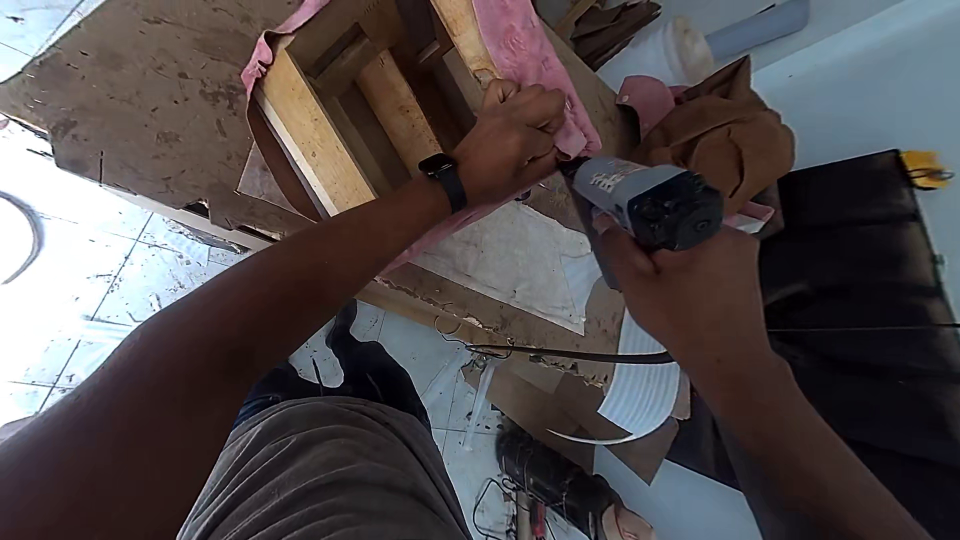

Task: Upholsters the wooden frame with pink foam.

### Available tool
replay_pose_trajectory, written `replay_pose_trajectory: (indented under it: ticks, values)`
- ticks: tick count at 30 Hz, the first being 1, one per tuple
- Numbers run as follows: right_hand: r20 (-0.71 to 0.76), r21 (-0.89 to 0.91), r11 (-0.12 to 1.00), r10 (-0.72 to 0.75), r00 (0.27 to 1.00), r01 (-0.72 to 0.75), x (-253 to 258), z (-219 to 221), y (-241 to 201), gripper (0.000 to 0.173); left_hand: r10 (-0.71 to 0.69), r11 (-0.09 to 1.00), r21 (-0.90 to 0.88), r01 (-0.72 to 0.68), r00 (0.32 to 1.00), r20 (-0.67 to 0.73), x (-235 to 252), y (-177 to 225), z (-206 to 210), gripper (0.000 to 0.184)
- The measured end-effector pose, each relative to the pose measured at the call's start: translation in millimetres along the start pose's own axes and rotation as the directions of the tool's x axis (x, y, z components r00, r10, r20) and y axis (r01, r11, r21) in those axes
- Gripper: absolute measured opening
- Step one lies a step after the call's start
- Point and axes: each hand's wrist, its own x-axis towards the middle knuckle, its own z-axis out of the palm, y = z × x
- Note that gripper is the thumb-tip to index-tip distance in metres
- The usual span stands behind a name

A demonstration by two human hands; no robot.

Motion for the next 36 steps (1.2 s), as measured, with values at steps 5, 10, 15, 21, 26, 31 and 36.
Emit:
replay_pose_trajectory:
  ticks: [5,10,15,21,26,31,36]
  values:
    - [0.044,-0.013,0.999,0.038,0.998,-0.037,7.0,-3.5,1.9,0.034,0.006,1.000,-0.004,-0.006,1.000,0.007,0.4,0.0,0.7,0.037]
    - [0.036,0.042,0.998,0.034,0.999,-0.036,6.7,0.3,9.9,0.033,-0.211,0.978,0.063,0.201,0.934,0.288,-20.8,24.2,-41.5,0.049]
    - [0.041,0.070,0.997,0.029,0.999,-0.032,7.2,-1.1,11.0,0.028,-0.356,0.934,0.209,0.290,0.812,0.462,-36.0,40.8,-42.2,0.045]
    - [0.045,0.036,0.999,-0.009,0.999,0.007,11.5,-6.1,13.6,0.029,-0.313,0.934,-0.088,0.346,0.912,0.266,-53.8,30.7,-49.3,0.048]
    - [0.061,0.037,0.999,-0.027,0.998,0.025,14.7,-4.6,9.5,0.026,-0.139,0.989,0.003,0.147,0.928,0.346,-55.6,17.8,-33.2,0.048]
    - [0.043,0.064,0.998,-0.029,0.999,0.026,14.6,-1.6,12.0,0.026,-0.161,0.916,-0.366,0.163,0.986,0.036,-71.1,8.2,-10.2,0.045]
    - [0.065,0.065,0.998,-0.028,0.998,0.024,5.6,9.4,10.3,0.031,-0.368,0.855,-0.391,0.342,0.930,0.009,-68.8,8.4,8.4,0.046]
